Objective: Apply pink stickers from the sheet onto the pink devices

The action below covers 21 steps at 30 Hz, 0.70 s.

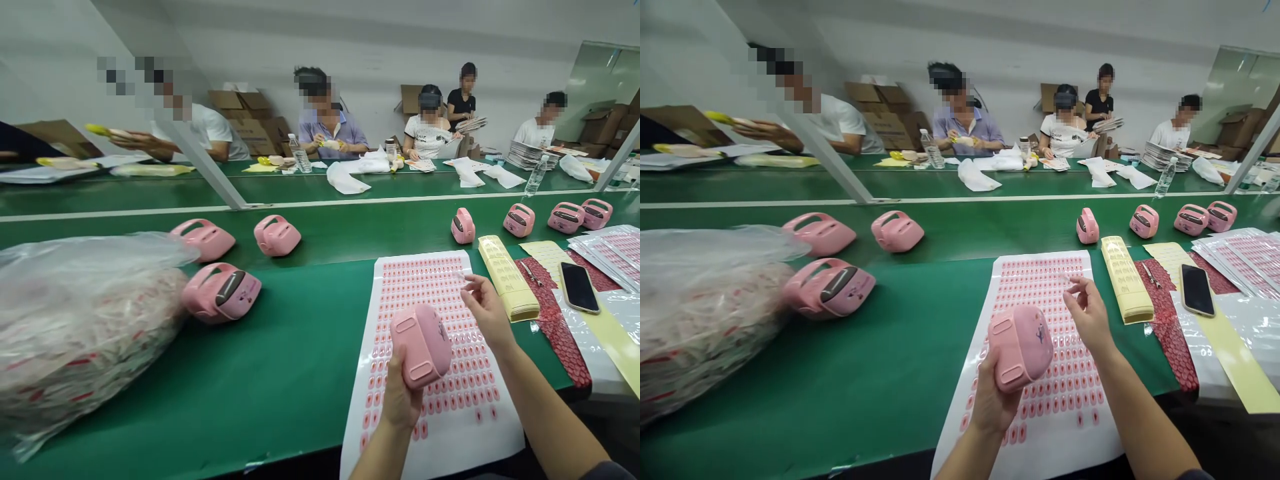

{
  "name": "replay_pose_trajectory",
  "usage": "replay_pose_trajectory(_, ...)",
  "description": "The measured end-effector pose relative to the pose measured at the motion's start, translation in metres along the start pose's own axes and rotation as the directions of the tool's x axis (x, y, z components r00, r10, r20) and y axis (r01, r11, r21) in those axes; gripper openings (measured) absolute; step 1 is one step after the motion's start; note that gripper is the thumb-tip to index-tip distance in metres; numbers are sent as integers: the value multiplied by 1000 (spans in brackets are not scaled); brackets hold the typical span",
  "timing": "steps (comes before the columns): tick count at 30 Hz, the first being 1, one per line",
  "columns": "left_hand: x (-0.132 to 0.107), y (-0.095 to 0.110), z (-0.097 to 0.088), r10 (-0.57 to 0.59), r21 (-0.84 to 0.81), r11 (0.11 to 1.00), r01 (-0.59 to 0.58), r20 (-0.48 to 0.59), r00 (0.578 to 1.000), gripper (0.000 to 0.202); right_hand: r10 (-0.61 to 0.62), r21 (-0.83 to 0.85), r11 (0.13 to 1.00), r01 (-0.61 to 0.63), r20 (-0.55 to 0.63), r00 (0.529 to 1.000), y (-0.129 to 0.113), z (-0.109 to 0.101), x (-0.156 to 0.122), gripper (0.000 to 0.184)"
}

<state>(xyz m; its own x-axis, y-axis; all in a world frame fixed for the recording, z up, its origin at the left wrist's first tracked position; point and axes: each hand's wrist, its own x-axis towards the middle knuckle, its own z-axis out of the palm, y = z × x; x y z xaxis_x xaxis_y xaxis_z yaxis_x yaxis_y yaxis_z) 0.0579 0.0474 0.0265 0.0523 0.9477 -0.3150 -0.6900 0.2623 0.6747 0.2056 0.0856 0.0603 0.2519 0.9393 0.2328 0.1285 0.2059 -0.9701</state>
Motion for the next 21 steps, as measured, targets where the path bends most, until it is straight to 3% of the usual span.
replay_pose_trajectory(3, 3, 1, 2, 183, 130, 975, -180, -15, 983, 68, 48, 117, 991, -69, 175, 983, -17, -3, -11, 23)
replay_pose_trajectory(6, 6, 0, 2, 304, 215, 929, -300, 16, 953, 66, 93, 64, 991, -119, 321, 942, -24, 4, -23, 26)
replay_pose_trajectory(11, 8, -4, -1, 314, 267, 913, -308, 21, 949, 69, 144, 6, 988, -152, 295, 945, -21, 17, -28, 26)
replay_pose_trajectory(21, 6, -3, 1, 345, 317, 891, -326, -3, 939, 74, 99, -12, 995, -99, 260, 961, -17, 20, -27, 22)
